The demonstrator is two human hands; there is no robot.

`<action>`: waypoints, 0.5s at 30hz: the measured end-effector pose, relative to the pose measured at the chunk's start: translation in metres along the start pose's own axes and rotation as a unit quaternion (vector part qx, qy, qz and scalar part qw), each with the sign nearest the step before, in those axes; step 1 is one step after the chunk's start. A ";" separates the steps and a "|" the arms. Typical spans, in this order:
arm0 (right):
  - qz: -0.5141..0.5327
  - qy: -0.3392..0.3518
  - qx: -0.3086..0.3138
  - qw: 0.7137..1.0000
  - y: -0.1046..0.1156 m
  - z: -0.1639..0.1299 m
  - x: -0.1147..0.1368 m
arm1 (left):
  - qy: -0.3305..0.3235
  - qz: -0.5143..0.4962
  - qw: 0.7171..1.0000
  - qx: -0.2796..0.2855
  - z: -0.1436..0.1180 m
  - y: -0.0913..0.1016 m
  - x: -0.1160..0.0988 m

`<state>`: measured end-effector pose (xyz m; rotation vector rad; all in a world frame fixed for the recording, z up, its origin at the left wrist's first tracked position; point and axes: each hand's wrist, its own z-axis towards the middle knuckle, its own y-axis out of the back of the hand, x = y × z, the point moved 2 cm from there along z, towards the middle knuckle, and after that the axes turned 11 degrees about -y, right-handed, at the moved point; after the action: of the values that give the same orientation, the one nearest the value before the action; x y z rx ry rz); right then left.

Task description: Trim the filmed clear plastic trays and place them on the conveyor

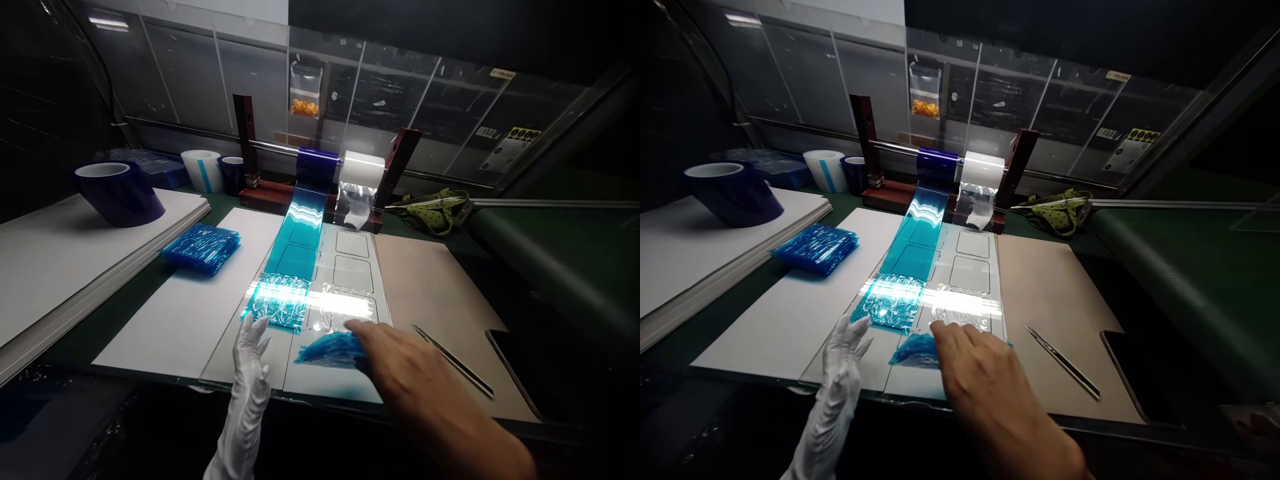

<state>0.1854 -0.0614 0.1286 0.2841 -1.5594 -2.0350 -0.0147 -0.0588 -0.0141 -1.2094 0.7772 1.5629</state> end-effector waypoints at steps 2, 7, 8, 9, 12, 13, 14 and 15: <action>-0.035 0.021 0.008 0.999 -0.007 0.003 0.005 | 0.021 0.012 1.000 0.008 -0.002 0.000 0.006; 0.069 -0.030 0.056 0.996 -0.016 -0.001 -0.005 | 0.053 0.020 0.995 0.082 -0.017 -0.008 -0.009; 0.119 -0.054 0.050 0.990 -0.015 -0.003 -0.010 | 0.049 0.017 0.995 0.086 -0.019 -0.012 -0.014; 0.174 -0.075 0.027 0.982 -0.016 -0.007 -0.015 | 0.041 0.009 0.996 0.083 -0.020 -0.016 -0.018; 0.321 -0.120 -0.088 0.935 -0.034 -0.026 -0.028 | 0.012 -0.017 0.997 0.069 -0.022 -0.031 -0.020; 0.352 -0.133 -0.109 0.920 -0.047 -0.035 -0.031 | 0.011 -0.020 0.997 0.069 -0.023 -0.036 -0.017; 0.372 -0.149 -0.114 0.909 -0.062 -0.044 -0.034 | 0.017 -0.017 0.997 0.074 -0.025 -0.039 -0.013; 0.375 -0.175 -0.084 0.906 -0.079 -0.053 -0.036 | 0.026 -0.010 0.996 0.081 -0.026 -0.042 -0.008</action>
<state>0.2172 -0.0720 0.0321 -0.6901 -1.3679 -1.6121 0.0342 -0.0714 -0.0108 -1.1397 0.9054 1.4285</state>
